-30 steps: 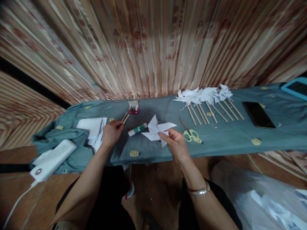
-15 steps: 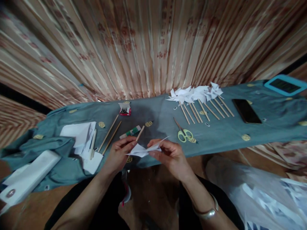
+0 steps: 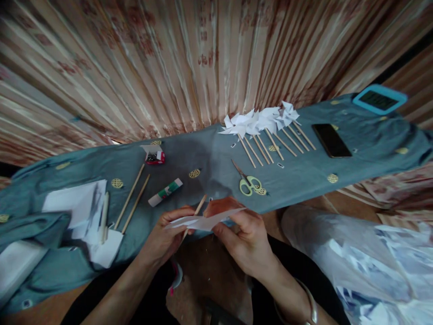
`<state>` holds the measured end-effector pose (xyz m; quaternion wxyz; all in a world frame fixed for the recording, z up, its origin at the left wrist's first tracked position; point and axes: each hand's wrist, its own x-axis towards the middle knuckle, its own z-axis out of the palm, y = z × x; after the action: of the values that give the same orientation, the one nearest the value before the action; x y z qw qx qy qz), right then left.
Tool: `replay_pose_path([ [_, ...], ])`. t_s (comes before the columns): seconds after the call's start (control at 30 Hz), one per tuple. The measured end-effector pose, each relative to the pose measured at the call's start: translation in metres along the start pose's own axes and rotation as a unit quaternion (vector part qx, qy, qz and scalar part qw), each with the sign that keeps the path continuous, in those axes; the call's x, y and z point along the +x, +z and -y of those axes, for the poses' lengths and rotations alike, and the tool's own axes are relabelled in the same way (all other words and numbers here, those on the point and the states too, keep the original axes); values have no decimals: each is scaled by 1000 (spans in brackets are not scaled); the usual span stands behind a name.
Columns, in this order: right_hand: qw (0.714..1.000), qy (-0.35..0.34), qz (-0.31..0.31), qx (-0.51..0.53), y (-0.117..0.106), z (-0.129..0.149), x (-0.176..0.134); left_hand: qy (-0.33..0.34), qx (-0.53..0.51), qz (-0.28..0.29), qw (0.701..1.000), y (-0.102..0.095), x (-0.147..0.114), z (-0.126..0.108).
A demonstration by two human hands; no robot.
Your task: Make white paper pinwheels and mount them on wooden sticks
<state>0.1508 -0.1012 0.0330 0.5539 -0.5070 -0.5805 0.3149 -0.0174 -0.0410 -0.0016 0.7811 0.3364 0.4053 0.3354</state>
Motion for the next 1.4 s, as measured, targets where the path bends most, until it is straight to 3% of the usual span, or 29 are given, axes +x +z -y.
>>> replay_pose_path([
  [0.2,999,-9,-26,-38,-2,3,4,-21,6,2,1000,5,-1,-3],
  [0.9,999,-6,-29,-30,-6,1,5,-8,30,24,999,5,1,0],
  [1.4,974,174,-34,138,-6,-6,9,66,118,11,991,-1,-2,-2],
])
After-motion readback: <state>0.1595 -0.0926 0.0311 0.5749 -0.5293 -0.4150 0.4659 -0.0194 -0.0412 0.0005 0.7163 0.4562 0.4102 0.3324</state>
